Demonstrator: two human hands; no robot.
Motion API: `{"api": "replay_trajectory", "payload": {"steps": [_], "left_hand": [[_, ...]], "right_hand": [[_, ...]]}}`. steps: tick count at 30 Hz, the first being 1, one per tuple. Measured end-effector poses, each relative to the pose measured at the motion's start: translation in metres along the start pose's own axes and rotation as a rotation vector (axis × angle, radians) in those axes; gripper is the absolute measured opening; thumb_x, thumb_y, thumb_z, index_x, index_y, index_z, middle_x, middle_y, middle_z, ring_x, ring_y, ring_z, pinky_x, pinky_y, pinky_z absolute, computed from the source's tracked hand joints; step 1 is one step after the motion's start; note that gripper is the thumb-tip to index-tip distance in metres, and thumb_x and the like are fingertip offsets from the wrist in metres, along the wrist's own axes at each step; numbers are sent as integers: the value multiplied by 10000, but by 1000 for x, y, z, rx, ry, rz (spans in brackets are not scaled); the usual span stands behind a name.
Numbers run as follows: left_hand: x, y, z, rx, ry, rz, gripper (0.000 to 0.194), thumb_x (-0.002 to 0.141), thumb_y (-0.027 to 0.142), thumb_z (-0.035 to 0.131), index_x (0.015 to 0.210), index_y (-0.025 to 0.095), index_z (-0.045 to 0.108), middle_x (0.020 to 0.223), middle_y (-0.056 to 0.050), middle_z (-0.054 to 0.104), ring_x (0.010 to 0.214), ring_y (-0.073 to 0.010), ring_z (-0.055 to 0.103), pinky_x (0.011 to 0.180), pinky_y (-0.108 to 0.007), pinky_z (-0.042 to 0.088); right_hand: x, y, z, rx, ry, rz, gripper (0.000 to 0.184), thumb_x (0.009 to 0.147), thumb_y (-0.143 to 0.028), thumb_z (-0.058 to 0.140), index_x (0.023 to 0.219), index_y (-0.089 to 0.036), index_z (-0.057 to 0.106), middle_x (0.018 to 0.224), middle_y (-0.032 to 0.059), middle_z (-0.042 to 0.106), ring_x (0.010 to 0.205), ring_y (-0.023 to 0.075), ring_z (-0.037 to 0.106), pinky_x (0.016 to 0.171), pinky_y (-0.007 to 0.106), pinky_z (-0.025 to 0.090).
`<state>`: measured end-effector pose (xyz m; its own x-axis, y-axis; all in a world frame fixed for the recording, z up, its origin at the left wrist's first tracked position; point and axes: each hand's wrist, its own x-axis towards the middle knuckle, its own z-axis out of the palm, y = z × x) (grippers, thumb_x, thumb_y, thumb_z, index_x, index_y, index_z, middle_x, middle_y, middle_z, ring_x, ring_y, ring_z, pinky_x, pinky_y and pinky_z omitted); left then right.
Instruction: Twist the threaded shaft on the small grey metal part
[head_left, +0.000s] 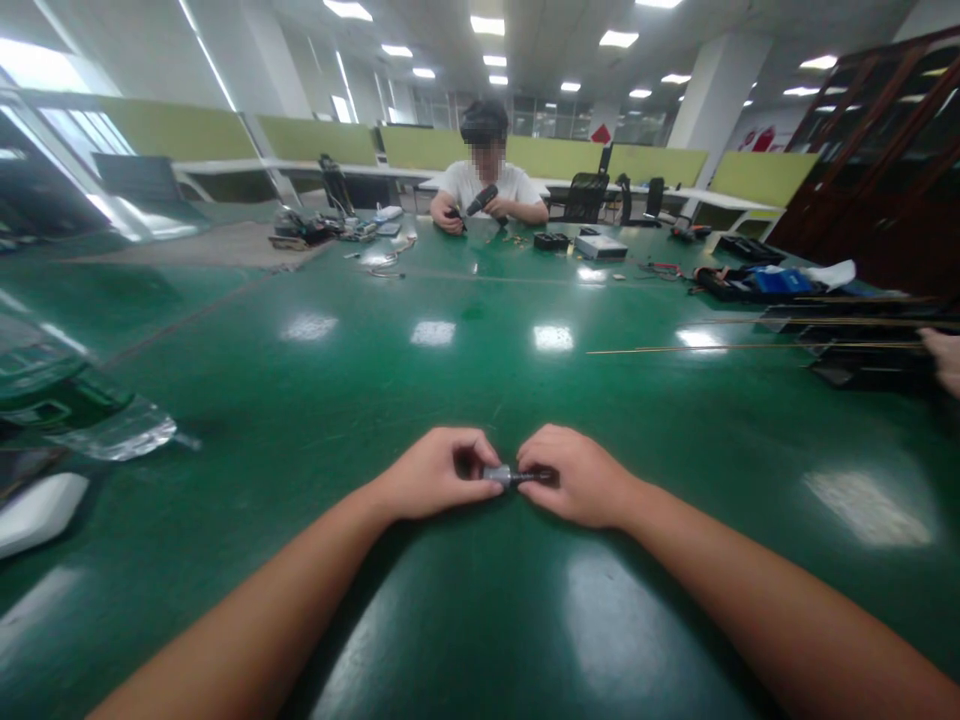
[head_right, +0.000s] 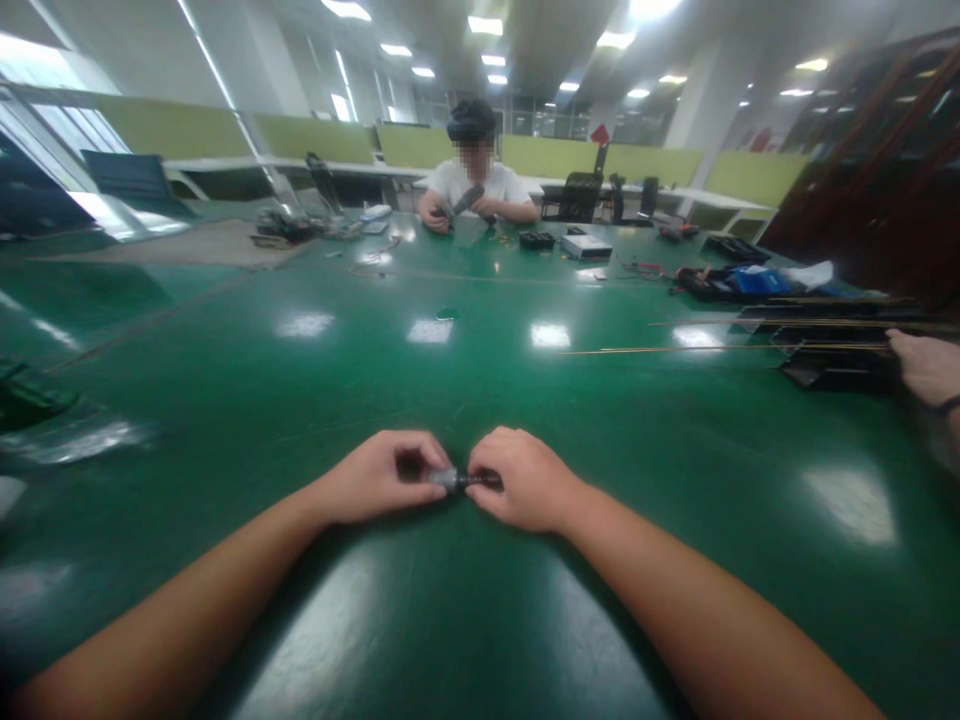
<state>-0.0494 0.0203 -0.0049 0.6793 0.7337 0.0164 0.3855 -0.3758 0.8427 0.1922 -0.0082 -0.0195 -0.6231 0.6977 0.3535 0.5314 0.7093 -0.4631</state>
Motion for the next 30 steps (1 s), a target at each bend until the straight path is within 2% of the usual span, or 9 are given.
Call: {"api": "replay_trajectory", "payload": {"steps": [21, 30], "left_hand": [[-4, 1, -1, 8, 36, 38, 200, 790, 291, 756, 871, 122, 685, 846, -64, 714, 749, -179, 658, 699, -291, 533], [-3, 5, -3, -35, 37, -1, 199, 758, 272, 773, 823, 122, 660, 841, -62, 715, 735, -167, 660, 683, -275, 541]], "right_hand": [[0, 2, 1, -5, 7, -5, 58, 841, -219, 696, 880, -197, 660, 895, 47, 695, 878, 196, 609, 815, 331, 480], [1, 1, 2, -12, 3, -6, 77, 849, -241, 709, 896, -197, 666, 911, 47, 696, 901, 196, 609, 827, 330, 475]]}}
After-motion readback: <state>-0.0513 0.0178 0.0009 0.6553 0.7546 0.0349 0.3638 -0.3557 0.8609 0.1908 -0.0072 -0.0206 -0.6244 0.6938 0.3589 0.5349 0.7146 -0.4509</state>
